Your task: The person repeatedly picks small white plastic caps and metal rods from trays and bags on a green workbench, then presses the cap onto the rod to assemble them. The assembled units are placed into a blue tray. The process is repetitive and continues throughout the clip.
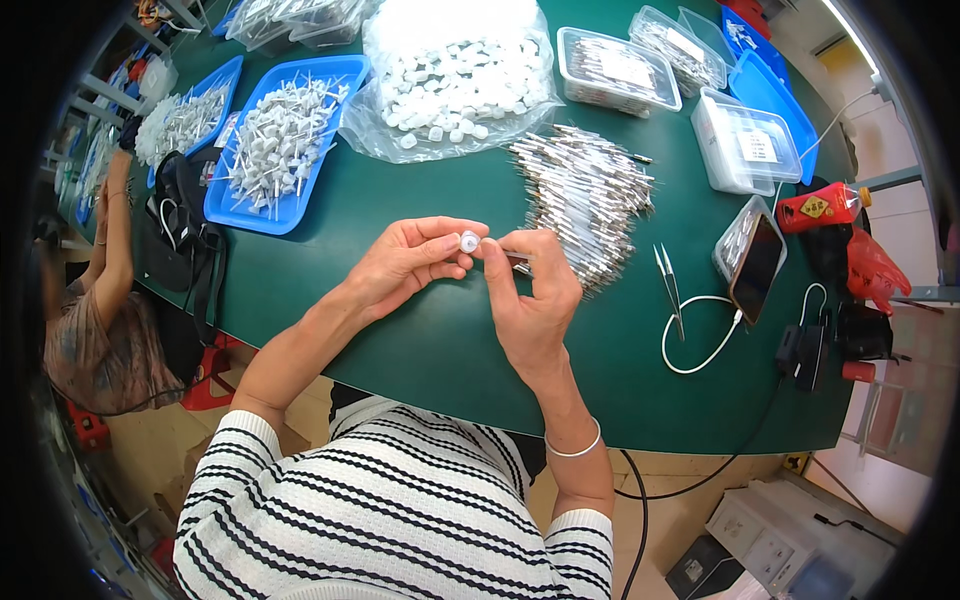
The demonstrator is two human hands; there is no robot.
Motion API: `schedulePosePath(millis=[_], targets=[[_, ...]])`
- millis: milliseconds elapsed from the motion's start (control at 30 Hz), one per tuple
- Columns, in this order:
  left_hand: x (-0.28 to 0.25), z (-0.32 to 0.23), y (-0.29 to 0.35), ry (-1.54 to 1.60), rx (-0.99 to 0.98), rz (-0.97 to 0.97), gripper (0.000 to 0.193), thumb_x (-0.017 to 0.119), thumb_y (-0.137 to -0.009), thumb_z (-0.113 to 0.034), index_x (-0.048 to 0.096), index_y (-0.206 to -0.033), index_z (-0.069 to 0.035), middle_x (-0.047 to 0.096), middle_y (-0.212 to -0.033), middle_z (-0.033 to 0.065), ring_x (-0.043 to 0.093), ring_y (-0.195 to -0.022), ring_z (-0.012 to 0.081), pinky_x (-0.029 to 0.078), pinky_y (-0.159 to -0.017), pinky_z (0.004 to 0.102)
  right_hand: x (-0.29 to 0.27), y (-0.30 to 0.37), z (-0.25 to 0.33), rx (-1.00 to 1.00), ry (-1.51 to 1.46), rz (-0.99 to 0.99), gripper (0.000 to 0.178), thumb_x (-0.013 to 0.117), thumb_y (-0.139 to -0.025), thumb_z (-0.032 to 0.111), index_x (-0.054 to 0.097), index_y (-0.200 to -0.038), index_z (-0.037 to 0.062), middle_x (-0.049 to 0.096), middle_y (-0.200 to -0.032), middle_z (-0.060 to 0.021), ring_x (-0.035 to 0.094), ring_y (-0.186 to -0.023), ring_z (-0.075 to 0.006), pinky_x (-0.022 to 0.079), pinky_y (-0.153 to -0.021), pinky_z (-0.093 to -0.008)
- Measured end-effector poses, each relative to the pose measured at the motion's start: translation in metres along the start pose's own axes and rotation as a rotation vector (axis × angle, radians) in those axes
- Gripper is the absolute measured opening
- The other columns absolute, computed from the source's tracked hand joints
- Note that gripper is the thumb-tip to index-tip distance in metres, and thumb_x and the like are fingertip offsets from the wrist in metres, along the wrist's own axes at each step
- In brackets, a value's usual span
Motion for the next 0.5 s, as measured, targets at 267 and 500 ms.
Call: schedulePosePath(millis=[267,500], targets=[[-0.0002,0.0017,0.0003,-0.043,0.024,0.004,0.032,0.056,-0.092,-0.013,0.056,-0.119,0.004,0.065,-0.1,0.0089,0.062,-0.086,0.0103,0.053,-0.081,0.0233,-0.0006,-0.0001,0.0016,-0.047,0.041,0.007,0.013,0.067,-0.079,-0.002,0.055,-0.083,0.0006,0.057,-0.074,-0.0075,0.056,-0.06,-0.0155,0.046,-0.055,-0.0266],[0.0008,0.0018,-0.0003,-0.065,0.027,0.005,0.031,0.056,-0.092,-0.013,0.057,-0.118,0.004,0.065,-0.1,0.009,0.062,-0.086,0.0101,0.053,-0.081,0.0234,-0.0009,-0.0012,0.0015,-0.069,0.053,0.011,0.014,0.068,-0.079,-0.001,0.055,-0.083,0.0007,0.057,-0.075,-0.0077,0.055,-0.06,-0.0163,0.046,-0.054,-0.0272]])
Point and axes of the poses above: each hand's wrist, its own y-axis away from the middle knuckle, its own x-axis out of the palm, z = x × y, the point moved 2 cm from there along -y, towards the middle knuckle
